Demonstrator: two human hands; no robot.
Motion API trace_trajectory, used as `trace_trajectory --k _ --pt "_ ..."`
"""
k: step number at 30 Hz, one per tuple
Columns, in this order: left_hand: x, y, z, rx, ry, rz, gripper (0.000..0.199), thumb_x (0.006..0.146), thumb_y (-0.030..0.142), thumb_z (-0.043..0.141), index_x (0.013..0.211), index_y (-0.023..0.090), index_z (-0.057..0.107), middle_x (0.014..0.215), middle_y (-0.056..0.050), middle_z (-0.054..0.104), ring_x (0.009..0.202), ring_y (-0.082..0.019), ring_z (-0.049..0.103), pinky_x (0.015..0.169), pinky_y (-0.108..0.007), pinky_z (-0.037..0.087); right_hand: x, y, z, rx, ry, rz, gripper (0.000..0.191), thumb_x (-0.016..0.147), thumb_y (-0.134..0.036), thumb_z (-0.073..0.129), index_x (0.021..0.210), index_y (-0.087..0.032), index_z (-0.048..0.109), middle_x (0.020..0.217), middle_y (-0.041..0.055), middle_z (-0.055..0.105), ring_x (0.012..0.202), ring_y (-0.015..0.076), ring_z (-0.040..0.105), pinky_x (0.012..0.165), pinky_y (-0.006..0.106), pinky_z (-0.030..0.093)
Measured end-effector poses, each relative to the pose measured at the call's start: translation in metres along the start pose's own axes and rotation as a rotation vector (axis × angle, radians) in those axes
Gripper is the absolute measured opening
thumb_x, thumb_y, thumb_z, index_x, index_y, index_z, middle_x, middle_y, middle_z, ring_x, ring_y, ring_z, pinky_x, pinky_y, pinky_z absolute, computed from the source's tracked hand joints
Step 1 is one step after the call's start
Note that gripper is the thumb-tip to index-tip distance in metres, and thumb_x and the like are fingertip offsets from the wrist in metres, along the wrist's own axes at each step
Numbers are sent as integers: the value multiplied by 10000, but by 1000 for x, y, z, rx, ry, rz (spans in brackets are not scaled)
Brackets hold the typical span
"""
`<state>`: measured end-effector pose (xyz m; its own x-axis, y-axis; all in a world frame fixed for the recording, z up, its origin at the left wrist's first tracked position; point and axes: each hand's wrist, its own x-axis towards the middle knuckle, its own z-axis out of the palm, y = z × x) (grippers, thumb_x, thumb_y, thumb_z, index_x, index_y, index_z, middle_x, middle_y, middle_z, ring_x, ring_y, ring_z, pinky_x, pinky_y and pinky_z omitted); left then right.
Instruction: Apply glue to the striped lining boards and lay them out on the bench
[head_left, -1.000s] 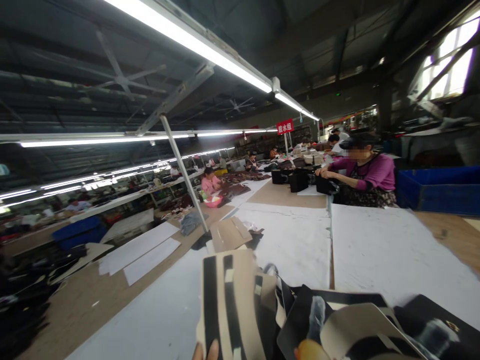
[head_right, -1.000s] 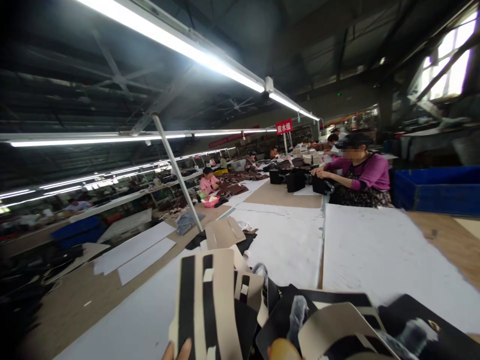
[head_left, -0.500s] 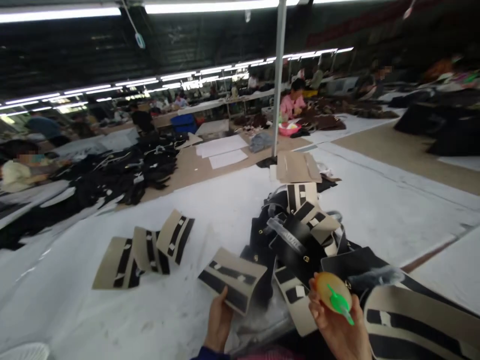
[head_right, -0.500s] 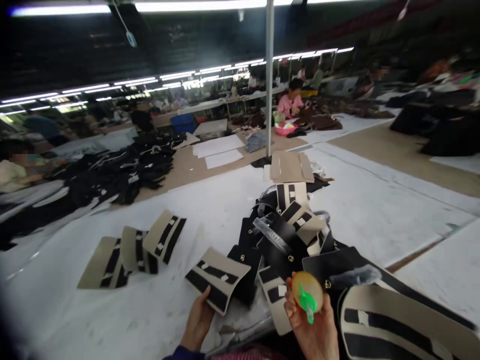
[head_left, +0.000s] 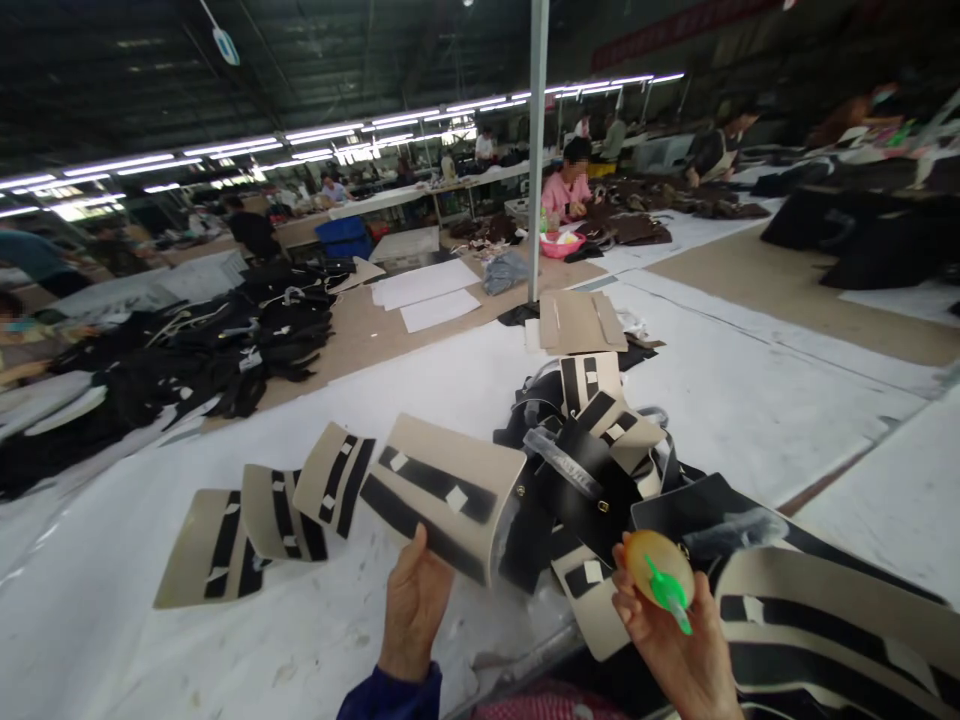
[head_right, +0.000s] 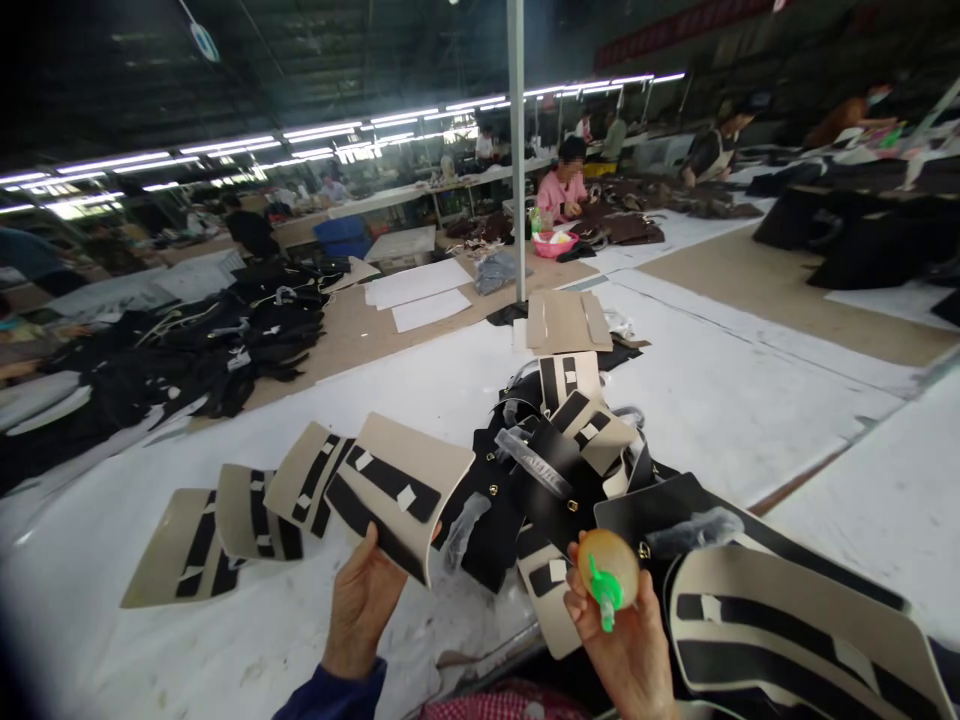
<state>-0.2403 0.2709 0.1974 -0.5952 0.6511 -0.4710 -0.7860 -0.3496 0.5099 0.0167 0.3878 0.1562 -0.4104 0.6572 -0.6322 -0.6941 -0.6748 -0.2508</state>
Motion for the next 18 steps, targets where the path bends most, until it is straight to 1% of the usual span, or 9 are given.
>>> trace_trajectory --k 4,8,10,11,12,13,14,16,18 --pt "3 18 34 37 -30 164 390 950 237 513 1299 342 652 1154 9 769 1211 -216 642 1124 -399 418 3 -2 -3 45 -1 11 818 506 -485 936 1207 -175 651 1125 129 705 720 159 605 571 271 515" --pt "0 -1 36 97 -131 177 275 916 305 611 1158 285 739 1096 -24 784 1112 -223 680 989 -351 511 8 -5 -7 46 -28 -14 794 530 -503 923 1205 -185 650 1145 133 698 739 170 614 581 280 524" --pt "-11 -14 23 291 -269 39 302 899 435 649 1079 226 772 1070 -76 786 1011 -240 705 856 -332 547 10 -6 -9 24 -39 -31 784 547 -522 911 1211 -199 648 1162 128 691 753 174 616 590 286 532" --pt "-18 -18 14 444 -365 -99 383 868 499 676 1070 188 774 1045 -116 787 943 -254 717 796 -337 550 10 -7 -9 15 -35 -37 785 550 -532 906 1214 -204 647 1169 126 688 759 174 616 593 286 535" --pt "-25 -19 4 610 -420 -221 474 821 559 708 1033 142 779 957 -156 791 822 -261 725 720 -343 545 10 -7 -10 6 -25 -42 790 547 -538 905 1216 -207 647 1172 124 686 766 175 616 596 285 537" --pt "-29 -17 -6 760 -412 -290 541 767 608 735 957 103 782 809 -172 782 666 -249 702 640 -340 524 10 -8 -9 -5 -8 -42 807 531 -543 910 1216 -208 648 1170 121 686 772 176 616 599 285 539" --pt "-31 -11 -17 873 -342 -291 572 718 647 751 857 92 769 638 -147 738 528 -217 640 578 -330 491 10 -8 -9 -19 8 -42 831 509 -551 916 1217 -207 649 1163 119 688 774 177 616 597 282 539" --pt "-24 5 -39 960 3 -36 578 672 727 710 623 155 643 394 -18 536 386 -137 465 510 -293 415 9 -9 -8 -57 24 -38 885 467 -580 921 1221 -204 652 1136 112 694 772 177 611 592 278 538" --pt "-3 22 -63 955 280 172 566 673 758 656 659 202 547 542 20 549 577 -148 551 633 -279 456 10 -11 -9 -100 13 -36 900 467 -619 905 1228 -209 657 1119 105 697 769 175 608 599 279 543"
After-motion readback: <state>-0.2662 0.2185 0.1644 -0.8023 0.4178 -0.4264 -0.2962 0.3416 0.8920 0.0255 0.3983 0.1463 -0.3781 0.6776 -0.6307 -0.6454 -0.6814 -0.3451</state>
